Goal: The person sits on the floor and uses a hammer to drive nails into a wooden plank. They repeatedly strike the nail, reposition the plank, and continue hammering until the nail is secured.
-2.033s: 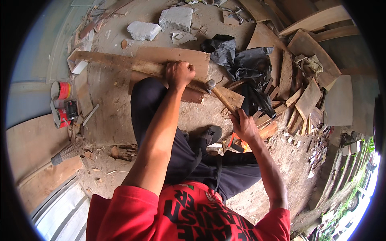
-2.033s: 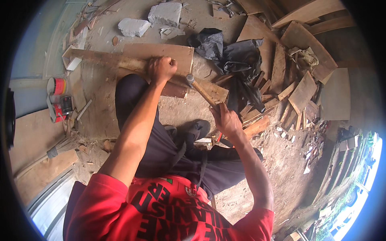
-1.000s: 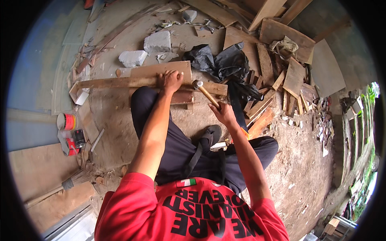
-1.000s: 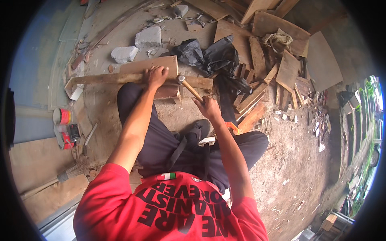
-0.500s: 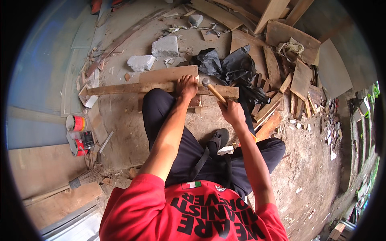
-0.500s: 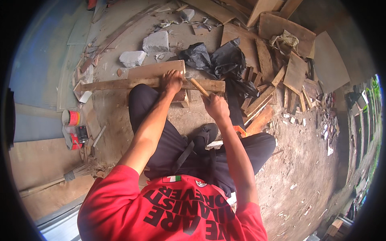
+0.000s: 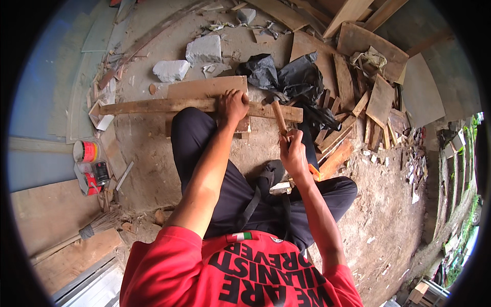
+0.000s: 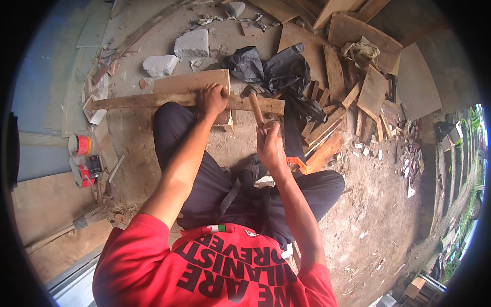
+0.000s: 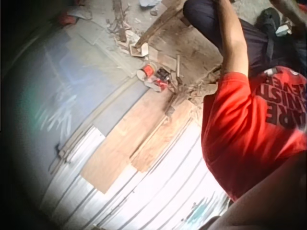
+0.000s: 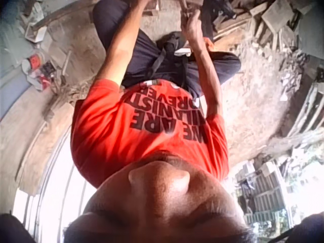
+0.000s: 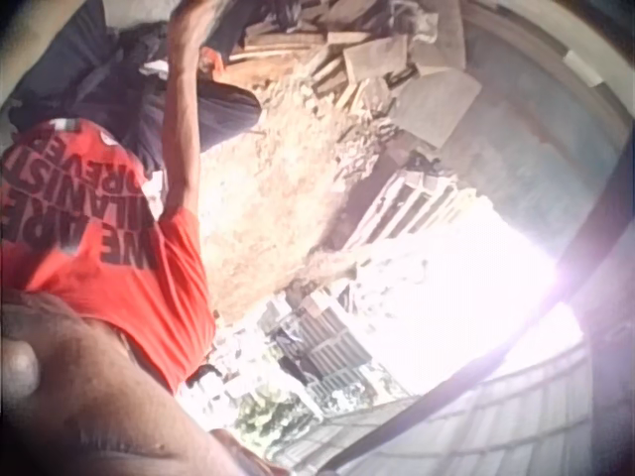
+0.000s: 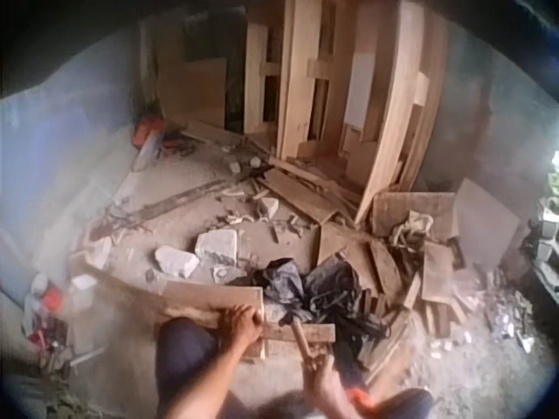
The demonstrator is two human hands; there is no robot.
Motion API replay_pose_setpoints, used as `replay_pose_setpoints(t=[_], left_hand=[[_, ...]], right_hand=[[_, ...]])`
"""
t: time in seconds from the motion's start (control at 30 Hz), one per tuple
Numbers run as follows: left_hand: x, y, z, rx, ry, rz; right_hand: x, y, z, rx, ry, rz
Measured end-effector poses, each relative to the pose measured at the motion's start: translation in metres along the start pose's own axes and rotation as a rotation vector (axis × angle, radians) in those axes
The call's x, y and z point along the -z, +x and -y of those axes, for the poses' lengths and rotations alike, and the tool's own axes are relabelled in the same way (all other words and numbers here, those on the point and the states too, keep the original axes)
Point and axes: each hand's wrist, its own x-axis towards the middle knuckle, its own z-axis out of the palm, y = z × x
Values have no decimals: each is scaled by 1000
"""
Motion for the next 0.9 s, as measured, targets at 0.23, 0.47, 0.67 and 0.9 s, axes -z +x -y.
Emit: replay_pose_setpoints(t=[0.23,0.47,0.67,0.9], left_hand=[[-6,1,2,21,40,-2],[0,7,1,31,54,46],[-2,5,-3,33,40,36],[-8,2,4,37,21,-23]], right_hand=[[2,-9,20,176,-233,-101],[5,1,-2,144,-224,-29],[-5,-19,-7,51,-115,-21],[-11,-14,14,104,-87,-81]])
